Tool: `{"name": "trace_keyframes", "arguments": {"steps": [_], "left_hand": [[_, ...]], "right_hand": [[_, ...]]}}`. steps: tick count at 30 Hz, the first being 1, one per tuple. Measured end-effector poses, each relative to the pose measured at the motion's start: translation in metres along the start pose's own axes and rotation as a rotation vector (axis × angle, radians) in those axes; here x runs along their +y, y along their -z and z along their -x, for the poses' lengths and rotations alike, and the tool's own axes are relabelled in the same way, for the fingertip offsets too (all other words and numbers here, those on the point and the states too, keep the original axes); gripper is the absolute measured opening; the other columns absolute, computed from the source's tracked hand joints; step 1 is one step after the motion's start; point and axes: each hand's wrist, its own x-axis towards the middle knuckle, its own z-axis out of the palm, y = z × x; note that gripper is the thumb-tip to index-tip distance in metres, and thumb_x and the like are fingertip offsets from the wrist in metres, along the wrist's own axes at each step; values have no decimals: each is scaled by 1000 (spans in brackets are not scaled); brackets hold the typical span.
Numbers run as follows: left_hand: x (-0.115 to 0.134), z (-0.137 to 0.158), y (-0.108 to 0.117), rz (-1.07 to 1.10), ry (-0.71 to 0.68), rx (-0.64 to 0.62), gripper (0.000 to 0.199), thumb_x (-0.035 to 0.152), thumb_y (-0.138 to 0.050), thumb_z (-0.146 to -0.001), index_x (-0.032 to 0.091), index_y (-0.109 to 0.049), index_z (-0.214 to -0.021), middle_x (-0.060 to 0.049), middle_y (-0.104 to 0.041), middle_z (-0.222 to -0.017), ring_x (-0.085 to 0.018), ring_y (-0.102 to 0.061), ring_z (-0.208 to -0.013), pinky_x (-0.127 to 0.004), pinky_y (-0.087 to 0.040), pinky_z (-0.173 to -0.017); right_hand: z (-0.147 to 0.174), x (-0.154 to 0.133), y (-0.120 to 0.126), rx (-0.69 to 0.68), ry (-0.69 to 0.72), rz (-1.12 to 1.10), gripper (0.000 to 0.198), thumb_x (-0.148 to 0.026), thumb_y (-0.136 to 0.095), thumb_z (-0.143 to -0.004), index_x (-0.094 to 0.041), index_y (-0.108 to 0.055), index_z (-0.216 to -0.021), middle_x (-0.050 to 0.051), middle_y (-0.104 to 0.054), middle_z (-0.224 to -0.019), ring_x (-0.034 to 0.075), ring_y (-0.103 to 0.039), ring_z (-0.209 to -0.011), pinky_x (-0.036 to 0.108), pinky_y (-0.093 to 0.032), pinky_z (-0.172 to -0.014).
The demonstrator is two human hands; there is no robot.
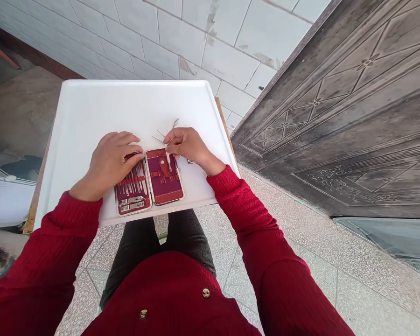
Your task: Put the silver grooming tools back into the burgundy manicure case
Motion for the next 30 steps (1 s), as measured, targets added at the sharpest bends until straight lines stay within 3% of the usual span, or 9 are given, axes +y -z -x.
{"name": "trace_keyframes", "arguments": {"steps": [6,15,30], "left_hand": [[-8,2,-1,-41,3,-39,30,32,-48,-103,29,-76,-93,-6,-76,-113,-30,-67,-113,-54,-50,-105],[-13,1,-4,-48,-5,-25,32,28,-46,-103,27,-75,-89,-4,-78,-110,-29,-69,-111,-51,-52,-103],[-11,1,-4,-38,-19,-37,36,30,-41,-105,28,-75,-92,-6,-77,-110,-29,-67,-111,-53,-49,-105]], "right_hand": [[2,1,0,28,-30,90,23,-21,-88,-73,-18,-66,-80,-1,-66,-64,9,-54,-50,22,-36,-46],[2,5,0,1,-16,117,18,-23,-85,-73,-17,-69,-78,0,-66,-63,10,-54,-52,22,-33,-44],[3,8,-3,20,-6,228,15,-15,-82,-74,-17,-68,-71,0,-63,-63,10,-54,-53,24,-38,-51]]}}
